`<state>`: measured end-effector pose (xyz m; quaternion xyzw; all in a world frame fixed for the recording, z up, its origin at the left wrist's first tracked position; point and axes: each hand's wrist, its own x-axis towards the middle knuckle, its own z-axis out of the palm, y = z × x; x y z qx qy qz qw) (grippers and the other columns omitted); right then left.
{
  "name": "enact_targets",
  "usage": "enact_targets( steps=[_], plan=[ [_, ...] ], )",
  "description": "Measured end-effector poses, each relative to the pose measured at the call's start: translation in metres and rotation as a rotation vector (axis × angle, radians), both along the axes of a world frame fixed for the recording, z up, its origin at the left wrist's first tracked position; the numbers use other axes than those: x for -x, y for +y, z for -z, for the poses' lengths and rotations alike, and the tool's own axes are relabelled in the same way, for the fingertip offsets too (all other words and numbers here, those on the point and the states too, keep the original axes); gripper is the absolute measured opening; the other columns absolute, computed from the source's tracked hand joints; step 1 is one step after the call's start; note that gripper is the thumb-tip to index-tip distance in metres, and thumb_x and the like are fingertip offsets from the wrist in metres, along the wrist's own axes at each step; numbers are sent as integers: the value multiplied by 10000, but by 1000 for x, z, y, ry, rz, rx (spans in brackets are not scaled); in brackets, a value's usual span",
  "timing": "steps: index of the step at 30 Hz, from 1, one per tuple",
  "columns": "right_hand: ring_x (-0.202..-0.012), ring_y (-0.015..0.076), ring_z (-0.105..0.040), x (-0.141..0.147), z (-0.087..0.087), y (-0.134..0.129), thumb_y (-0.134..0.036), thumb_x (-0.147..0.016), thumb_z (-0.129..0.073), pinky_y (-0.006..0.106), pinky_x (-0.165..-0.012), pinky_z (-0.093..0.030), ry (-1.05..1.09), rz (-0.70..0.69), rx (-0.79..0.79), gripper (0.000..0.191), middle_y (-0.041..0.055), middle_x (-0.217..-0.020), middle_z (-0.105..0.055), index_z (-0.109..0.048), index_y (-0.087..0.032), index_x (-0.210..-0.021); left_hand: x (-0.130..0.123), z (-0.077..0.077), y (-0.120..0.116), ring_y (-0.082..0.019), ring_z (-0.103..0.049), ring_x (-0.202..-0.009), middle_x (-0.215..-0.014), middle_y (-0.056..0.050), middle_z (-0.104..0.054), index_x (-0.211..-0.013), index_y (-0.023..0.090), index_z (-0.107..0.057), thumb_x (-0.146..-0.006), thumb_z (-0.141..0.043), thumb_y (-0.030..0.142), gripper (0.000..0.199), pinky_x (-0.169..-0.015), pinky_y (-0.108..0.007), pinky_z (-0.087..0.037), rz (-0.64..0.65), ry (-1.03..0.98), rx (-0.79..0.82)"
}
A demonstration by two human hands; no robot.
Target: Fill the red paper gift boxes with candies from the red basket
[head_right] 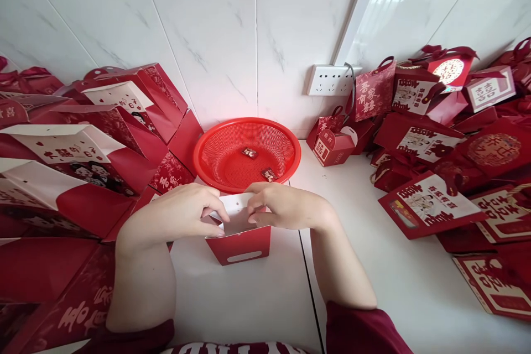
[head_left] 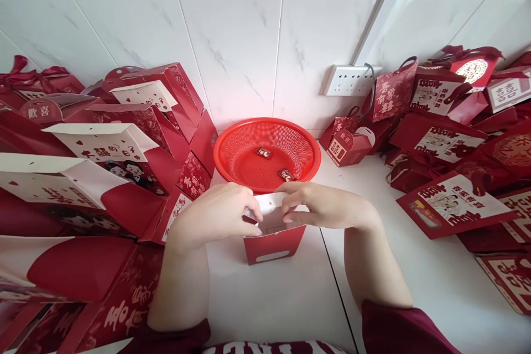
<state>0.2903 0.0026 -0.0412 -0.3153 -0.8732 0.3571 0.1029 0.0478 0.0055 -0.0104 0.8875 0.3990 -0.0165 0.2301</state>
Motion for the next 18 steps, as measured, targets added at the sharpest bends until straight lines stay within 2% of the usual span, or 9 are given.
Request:
enact_targets(
  steps=[4, 8, 12, 18],
  plan=[
    [-746, 131, -540, -4, -2, 1, -266, -940, -580, 267, -670, -419, -45, -4, -12, 155, 26, -924, -549, -718, -208, -902, 1, 1, 5, -129, -529, -631, -662, 22, -628, -698, 266, -762, -702, -710, 346, 95, -544, -267, -275, 12, -12, 22],
    [-754, 142, -519, -8, -2, 4, -311, -965, -531, 283, -698, -421, -65, 12, -30, 212, 30, -914, -513, -709, -210, -907, 1, 0, 8, -113, -481, -617, -651, 15, -573, -579, 223, -716, -747, -696, 439, 274, -582, -268, -263, 25, -34, 24],
    [-826, 169, -540, -12, -2, 5, -335, -957, -539, 293, -726, -430, -67, 24, -24, 219, 44, -953, -518, -714, -216, -898, 1, -1, 11, -86, -385, -562, -614, 30, -471, -520, 170, -636, -810, -610, 385, 362, -604, -262, -244, -1, -28, -13],
    [-852, 178, -573, -22, -3, 8, -351, -930, -573, 304, -752, -439, -54, 53, -22, 219, 57, -1002, -583, -725, -206, -867, 3, -1, 11, -118, -511, -628, -695, 10, -594, -600, 177, -652, -794, -639, 380, 281, -631, -263, -334, -55, -44, 6]
  ],
)
